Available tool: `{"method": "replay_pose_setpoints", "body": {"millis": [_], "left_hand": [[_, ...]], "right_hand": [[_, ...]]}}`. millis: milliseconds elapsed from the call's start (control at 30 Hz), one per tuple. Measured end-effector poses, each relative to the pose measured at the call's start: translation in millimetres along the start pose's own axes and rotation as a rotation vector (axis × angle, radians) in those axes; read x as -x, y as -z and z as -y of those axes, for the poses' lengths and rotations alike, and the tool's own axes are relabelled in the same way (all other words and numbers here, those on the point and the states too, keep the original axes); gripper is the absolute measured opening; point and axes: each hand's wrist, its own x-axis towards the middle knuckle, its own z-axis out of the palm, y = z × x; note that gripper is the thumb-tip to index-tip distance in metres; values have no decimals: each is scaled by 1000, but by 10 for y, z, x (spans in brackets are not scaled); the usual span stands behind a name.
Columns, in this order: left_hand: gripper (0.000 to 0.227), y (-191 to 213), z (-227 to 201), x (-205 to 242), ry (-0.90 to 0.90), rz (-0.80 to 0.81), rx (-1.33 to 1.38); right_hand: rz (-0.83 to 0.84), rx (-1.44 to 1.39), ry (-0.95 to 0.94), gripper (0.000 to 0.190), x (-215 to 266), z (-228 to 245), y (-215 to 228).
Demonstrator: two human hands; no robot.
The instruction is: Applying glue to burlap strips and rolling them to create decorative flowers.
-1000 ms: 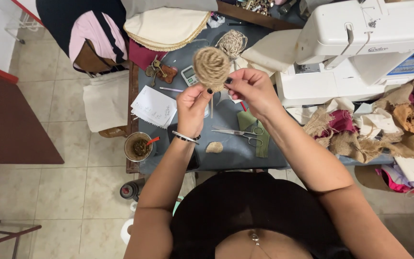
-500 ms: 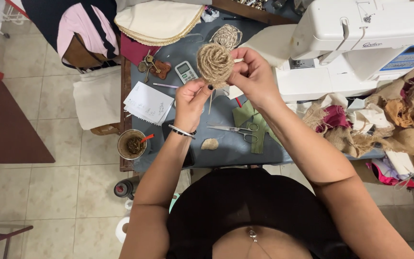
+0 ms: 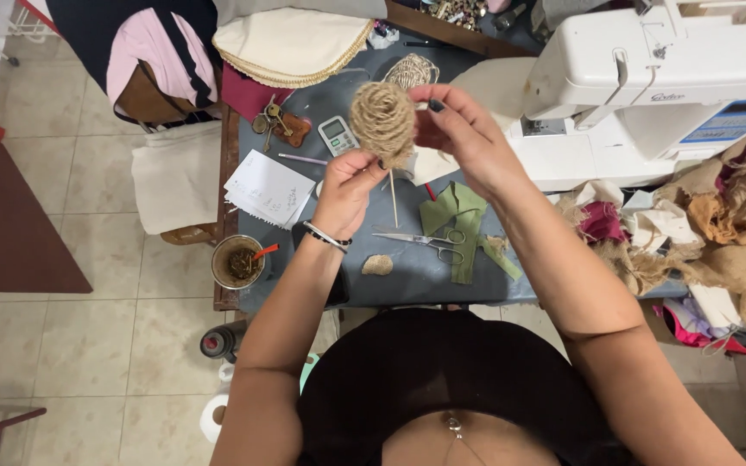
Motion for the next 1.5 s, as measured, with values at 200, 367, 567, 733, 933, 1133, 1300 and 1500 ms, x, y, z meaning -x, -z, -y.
{"method": "replay_pose_setpoints", "body": {"millis": [200, 367, 567, 733, 933, 1133, 1300, 1500], "left_hand": [[8, -388, -395, -12, -185, -174, -83], [11, -33, -522, -173, -525, -274, -500], [13, 222, -776, -334, -655, -402, -616], [15, 309, -878, -366, -666, -466, -599], [14, -10, -815, -237, -605, -489, -721], [12, -314, -699, -185, -748, -507, -844], [12, -362, -637, -170, -815, -528, -907], [12, -390, -598, -152, -859, -540, -959]], "right_hand": [[-166, -37, 72, 48, 64, -71, -69], [-278, 90, 134, 23, 108, -737, -81], [-177, 170, 90, 13, 315, -1107, -309], [-132, 294, 112, 10, 370, -810, -483], [-265, 767, 867, 20, 81, -174, -523], [-427, 1071, 1296, 18, -145, 85, -561], [-475, 1124, 1373, 26, -188, -6, -477], [-459, 1217, 1401, 13, -109, 158, -563]]}}
